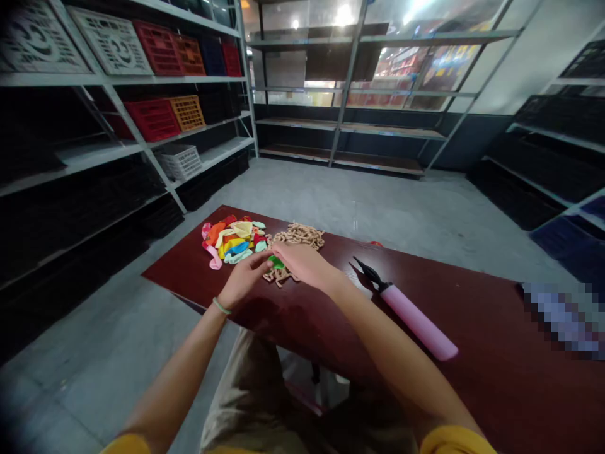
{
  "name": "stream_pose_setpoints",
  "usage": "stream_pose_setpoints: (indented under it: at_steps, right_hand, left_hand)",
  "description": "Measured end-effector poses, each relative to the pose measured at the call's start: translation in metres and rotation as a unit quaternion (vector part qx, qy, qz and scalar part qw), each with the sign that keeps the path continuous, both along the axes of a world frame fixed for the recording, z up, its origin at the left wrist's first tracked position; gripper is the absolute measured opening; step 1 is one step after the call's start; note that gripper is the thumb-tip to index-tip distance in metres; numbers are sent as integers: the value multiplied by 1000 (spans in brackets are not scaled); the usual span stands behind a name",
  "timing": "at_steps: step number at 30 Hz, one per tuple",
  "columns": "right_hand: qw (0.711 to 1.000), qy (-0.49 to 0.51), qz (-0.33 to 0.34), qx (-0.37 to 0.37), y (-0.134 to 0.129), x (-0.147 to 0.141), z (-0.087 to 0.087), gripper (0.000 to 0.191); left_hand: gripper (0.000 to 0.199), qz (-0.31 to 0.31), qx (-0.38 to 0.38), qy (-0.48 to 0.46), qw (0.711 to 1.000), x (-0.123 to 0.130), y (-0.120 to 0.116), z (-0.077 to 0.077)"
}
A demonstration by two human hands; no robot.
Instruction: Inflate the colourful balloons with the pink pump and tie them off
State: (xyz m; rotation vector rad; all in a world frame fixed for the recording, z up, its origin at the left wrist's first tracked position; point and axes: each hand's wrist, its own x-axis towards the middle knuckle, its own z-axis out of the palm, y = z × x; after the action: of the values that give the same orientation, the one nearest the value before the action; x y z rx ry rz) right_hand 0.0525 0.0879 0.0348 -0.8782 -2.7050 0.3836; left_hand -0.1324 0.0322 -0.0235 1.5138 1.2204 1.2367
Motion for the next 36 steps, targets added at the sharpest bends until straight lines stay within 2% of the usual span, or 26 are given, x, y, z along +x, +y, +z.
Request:
stream_pose_setpoints:
  at_steps: [2,5,9,13,18,20,22,25,28,30,32,36]
  right_hand:
    - [1000,-10,6,-6,-12,22,4,20]
    - [1000,-21,-4,-8,-24,54,3,21]
    - [998,-45,-34,-14,-31,92,-7,19]
    - [997,-50,-60,-14,-39,120,-16,21]
    - [995,29,-92,-2,-53,148,-22,19]
    - [990,74,-117,20,-58,165,-26,25]
    - [981,69,-174,54,-63,185,-35,33]
    - [947,-47,-298,112,-75,220,-55,41]
    - [912,-141,-361,132,-88,248,-80,53]
    - [903,-174,-372,127,-95,259,-93,56]
    - [900,-186,-371,136,-99,261,-99,54]
    - [920,-110,-338,164,-114,241,-89,54]
  left_hand:
    - [29,-82,-46,26,995,16,-5,4]
    - [29,-149,-113,13,982,42,-13,2]
    - [40,-192,-201,-44,960,75,-21,-7]
    - [43,-226,-250,-76,939,101,-28,-10]
    - [38,-277,-319,-134,896,123,-34,-9]
    - [33,-259,-337,-199,883,130,-33,-10]
    - [28,-204,-329,-279,879,136,-30,-12]
    - [22,-110,-299,-390,864,142,-22,-18]
    - [23,-68,-284,-469,834,147,-14,-25]
    - [23,-55,-281,-508,812,150,-10,-29]
    - [22,-31,-277,-541,793,151,-7,-31]
    - [21,30,-241,-586,773,145,-2,-28]
